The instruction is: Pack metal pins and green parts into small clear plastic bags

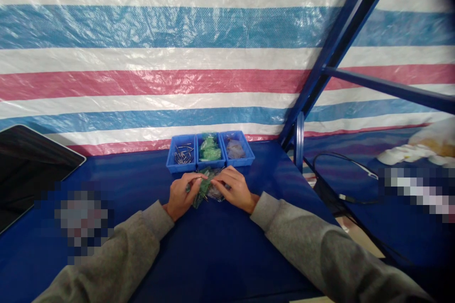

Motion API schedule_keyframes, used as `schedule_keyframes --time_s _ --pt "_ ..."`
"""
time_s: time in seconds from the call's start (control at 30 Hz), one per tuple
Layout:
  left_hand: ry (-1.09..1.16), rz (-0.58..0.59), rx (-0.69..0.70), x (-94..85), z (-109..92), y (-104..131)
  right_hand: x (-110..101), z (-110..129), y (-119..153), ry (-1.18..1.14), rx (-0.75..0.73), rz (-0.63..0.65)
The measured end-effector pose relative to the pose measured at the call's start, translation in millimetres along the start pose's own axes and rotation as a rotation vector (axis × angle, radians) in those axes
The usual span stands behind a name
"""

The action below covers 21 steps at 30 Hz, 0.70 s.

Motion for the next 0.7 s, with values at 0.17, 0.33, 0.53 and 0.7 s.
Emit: schedule_keyframes --time_s 0.17,0.33,0.53,0.7 --pt "0.012 0.007 -0.016 2.6 4.1 1.1 -0.6 0.4 -0.5 -0.007 0.005 0.002" --pt "0.014 0.021 -0.016 5.6 7.1 2.3 -0.3 0.5 -0.3 0.001 0.003 0.001" --pt "0.011 0.053 -0.033 7.8 7.8 1.5 0.2 0.7 -0.3 0.001 0.004 0.005" --pt "-0.008 0.072 -0.036 8.2 4.6 -0.8 -0.5 0.7 -0.6 -0.002 0.011 0.001"
Point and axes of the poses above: each hand's wrist, its own y-axis away from the middle knuckle, its own x-axis out of the palm, z = x × y, the point moved 9 cm from there along -y, towards the middle knuckle, and after that the axes turned 5 degrees about y, right-handed, at the moved point
